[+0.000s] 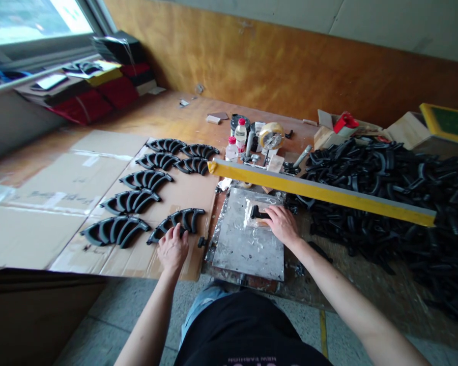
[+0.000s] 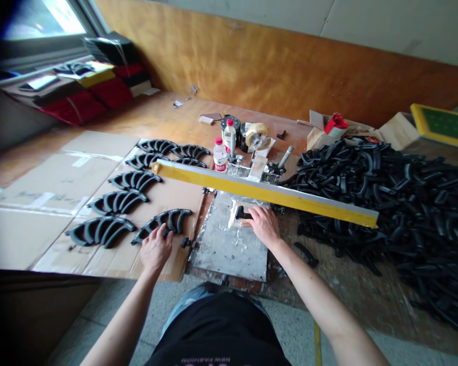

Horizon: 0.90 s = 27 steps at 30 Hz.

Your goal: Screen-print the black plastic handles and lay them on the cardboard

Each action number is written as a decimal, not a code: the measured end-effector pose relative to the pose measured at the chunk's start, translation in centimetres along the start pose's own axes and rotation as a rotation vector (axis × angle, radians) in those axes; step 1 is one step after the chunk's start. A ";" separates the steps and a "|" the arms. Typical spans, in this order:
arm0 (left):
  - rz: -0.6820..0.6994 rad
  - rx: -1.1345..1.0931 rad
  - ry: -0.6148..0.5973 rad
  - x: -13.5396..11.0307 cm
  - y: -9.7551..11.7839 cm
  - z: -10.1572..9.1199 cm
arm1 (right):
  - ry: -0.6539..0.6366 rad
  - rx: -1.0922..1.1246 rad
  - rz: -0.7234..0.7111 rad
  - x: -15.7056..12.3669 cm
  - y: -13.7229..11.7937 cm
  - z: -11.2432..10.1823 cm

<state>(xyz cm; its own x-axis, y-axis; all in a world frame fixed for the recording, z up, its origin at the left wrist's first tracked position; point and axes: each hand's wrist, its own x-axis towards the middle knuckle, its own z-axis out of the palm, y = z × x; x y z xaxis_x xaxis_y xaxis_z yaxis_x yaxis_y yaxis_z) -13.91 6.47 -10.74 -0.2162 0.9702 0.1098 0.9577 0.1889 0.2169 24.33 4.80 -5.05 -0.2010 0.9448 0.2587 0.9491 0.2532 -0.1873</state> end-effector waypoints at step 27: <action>-0.033 -0.120 -0.116 4.2 1.4 -1.7 | -0.508 0.390 0.108 13.0 -22.3 11.3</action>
<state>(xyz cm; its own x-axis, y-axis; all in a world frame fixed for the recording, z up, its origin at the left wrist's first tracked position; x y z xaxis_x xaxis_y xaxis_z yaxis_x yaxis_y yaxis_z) -13.81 10.61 -8.36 -0.2176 0.9760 -0.0103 0.9194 0.2085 0.3334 -2.17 13.74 -8.20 -0.2895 0.9258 -0.2432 0.8321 0.1179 -0.5419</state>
